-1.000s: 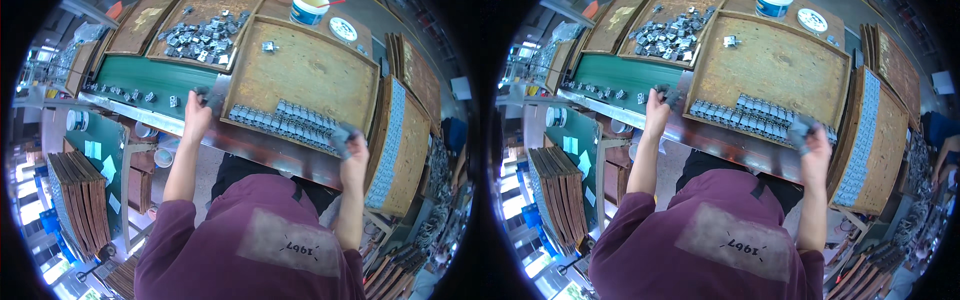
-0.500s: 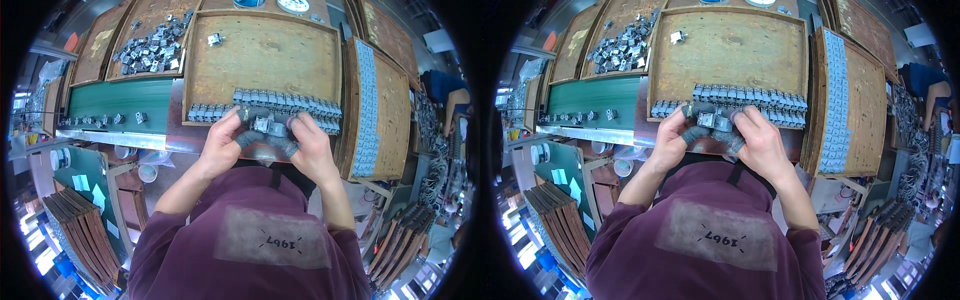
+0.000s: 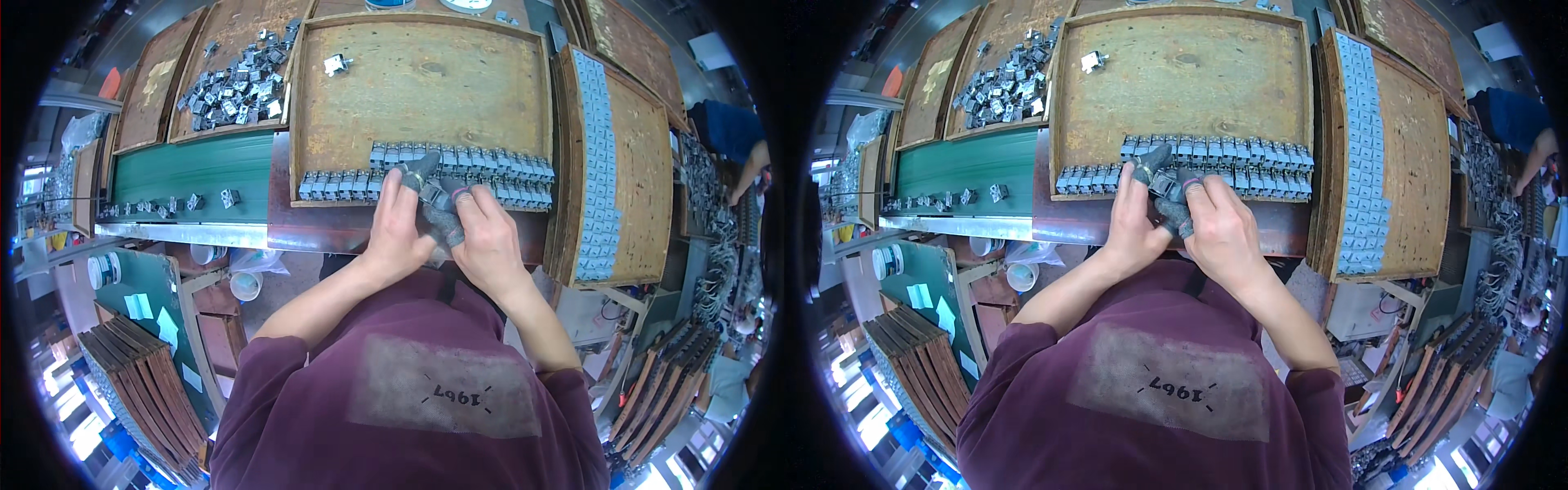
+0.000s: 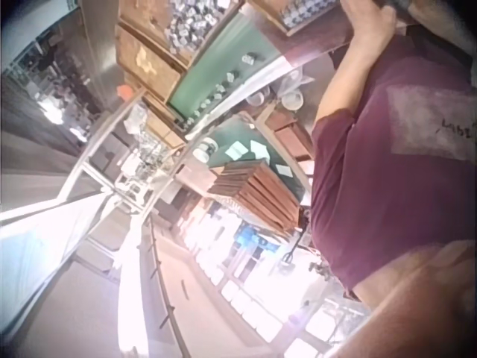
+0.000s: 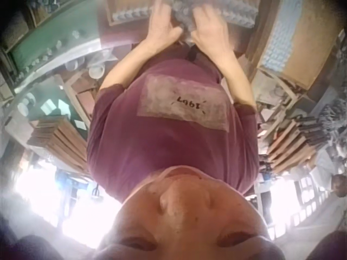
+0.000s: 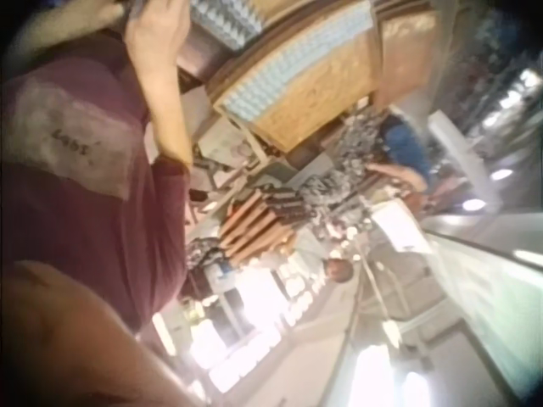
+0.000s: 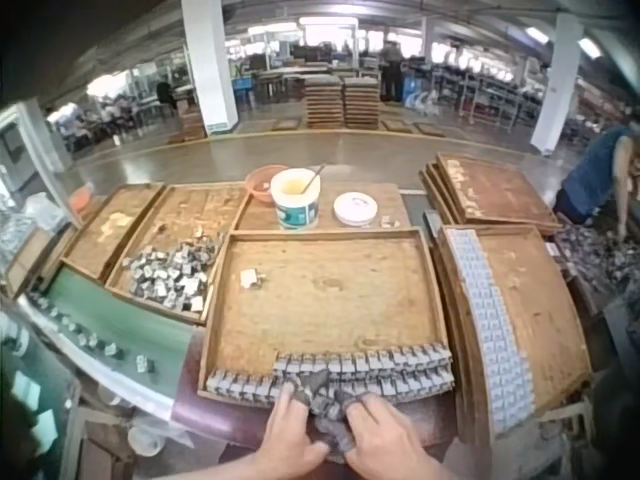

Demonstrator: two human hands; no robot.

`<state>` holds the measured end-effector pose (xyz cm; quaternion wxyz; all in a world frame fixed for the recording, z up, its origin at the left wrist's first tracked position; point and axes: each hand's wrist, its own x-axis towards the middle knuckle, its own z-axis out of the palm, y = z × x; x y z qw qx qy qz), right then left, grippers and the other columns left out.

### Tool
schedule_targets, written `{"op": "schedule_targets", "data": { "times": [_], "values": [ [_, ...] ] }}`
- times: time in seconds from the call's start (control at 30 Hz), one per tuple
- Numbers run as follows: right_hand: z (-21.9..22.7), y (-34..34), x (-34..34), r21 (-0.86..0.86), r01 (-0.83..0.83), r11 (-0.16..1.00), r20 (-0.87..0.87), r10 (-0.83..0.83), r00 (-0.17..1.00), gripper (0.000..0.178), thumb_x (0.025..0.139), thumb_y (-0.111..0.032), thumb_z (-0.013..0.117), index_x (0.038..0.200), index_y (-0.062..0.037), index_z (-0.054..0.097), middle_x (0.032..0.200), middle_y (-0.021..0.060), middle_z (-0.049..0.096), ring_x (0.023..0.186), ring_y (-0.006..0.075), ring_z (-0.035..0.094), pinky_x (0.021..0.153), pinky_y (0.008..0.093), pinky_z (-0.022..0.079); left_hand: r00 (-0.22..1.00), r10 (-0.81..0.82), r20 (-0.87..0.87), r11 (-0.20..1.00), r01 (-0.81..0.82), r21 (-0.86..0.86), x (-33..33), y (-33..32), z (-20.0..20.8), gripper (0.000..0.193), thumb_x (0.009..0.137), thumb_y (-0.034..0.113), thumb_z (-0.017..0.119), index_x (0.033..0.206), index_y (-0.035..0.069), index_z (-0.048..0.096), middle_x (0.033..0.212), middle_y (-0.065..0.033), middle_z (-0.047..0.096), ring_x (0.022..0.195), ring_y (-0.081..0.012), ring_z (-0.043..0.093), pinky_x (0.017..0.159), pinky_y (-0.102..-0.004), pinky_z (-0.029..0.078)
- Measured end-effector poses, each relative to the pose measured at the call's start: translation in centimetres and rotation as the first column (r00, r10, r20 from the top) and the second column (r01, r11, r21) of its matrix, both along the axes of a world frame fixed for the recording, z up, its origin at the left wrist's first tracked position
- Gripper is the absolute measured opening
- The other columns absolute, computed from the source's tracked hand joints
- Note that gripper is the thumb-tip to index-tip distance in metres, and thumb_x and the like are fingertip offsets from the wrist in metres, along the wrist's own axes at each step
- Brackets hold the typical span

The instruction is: Assembling small mechanical housing components and placing them into a tray at a manual assembly station.

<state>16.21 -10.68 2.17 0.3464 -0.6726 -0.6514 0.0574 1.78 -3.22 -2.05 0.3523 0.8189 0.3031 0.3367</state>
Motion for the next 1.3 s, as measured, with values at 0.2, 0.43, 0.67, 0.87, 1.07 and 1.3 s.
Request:
{"op": "schedule_targets", "data": {
  "times": [0.2,0.43,0.67,0.87,1.07,1.3],
  "values": [
    [0.3,-0.4,2.7,-0.229,-0.186,0.956,-0.453,0.065,0.889,0.043,0.076,-0.032,0.078,0.098,0.0023,0.062,0.091,0.0189,0.062,0.080,0.0382,0.062,0.071,0.0458,0.049,0.969,-0.206,0.138,0.978,0.209,-0.004,-0.2,0.6,1.9,0.070,0.069,0.014,0.083,0.130,-0.006,0.055,0.121,-0.0187,0.064,0.103,-0.0333,0.064,0.090,-0.0372,0.052],
    [0.5,-1.7,2.8,-0.114,-0.193,0.975,-0.492,0.114,0.863,0.038,0.074,-0.034,0.079,0.079,0.0001,0.064,0.076,0.0173,0.065,0.072,0.0358,0.065,0.066,0.0394,0.051,0.940,-0.316,0.128,0.940,0.292,0.173,0.9,0.3,3.0,0.060,0.070,0.017,0.080,0.122,-0.006,0.062,0.117,-0.0257,0.066,0.103,-0.0355,0.069,0.084,-0.0379,0.056],
    [-0.1,-2.9,6.5,-0.366,-0.057,0.929,-0.471,-0.132,0.872,0.043,0.081,-0.040,0.075,0.100,-0.0020,0.067,0.094,0.0201,0.068,0.089,0.0345,0.068,0.076,0.0399,0.053,0.957,-0.270,-0.105,0.951,0.282,0.124,0.6,3.1,2.3,0.057,0.071,0.014,0.078,0.124,0.005,0.062,0.108,-0.0125,0.061,0.101,-0.0319,0.060,0.086,-0.0386,0.050],
    [-3.0,-10.5,22.9,-0.130,0.798,0.589,0.241,-0.762,0.602,0.032,0.091,-0.026,0.063,0.108,0.0003,0.069,0.098,0.0195,0.071,0.092,0.0344,0.067,0.084,0.0428,0.050,0.945,0.141,-0.294,0.954,-0.209,-0.215,-5.4,11.2,0.1,0.047,0.078,0.001,0.065,0.125,0.005,0.063,0.090,-0.0028,0.055,0.069,-0.0102,0.050,0.061,-0.0241,0.040],
    [-6.9,-14.5,29.1,-0.407,0.695,0.593,-0.089,-0.783,0.616,0.032,0.092,-0.026,0.064,0.114,-0.0020,0.070,0.100,0.0182,0.072,0.089,0.0279,0.067,0.081,0.0367,0.051,0.865,-0.220,-0.450,0.879,-0.024,-0.476,-5.6,16.6,-3.3,0.040,0.069,-0.001,0.058,0.108,-0.001,0.064,0.082,-0.0059,0.062,0.072,-0.0167,0.057,0.063,-0.0313,0.045],
    [-7.2,-13.9,31.4,-0.604,0.519,0.605,-0.411,-0.795,0.447,0.022,0.090,-0.022,0.070,0.098,-0.0025,0.066,0.077,-0.0002,0.062,0.060,0.0072,0.047,0.053,0.0243,0.036,0.836,-0.291,-0.466,0.790,-0.065,-0.610,-5.1,16.5,-4.8,0.044,0.072,0.009,0.060,0.115,-0.002,0.061,0.105,-0.0224,0.066,0.096,-0.0329,0.063,0.087,-0.0376,0.049]
  ]
}}
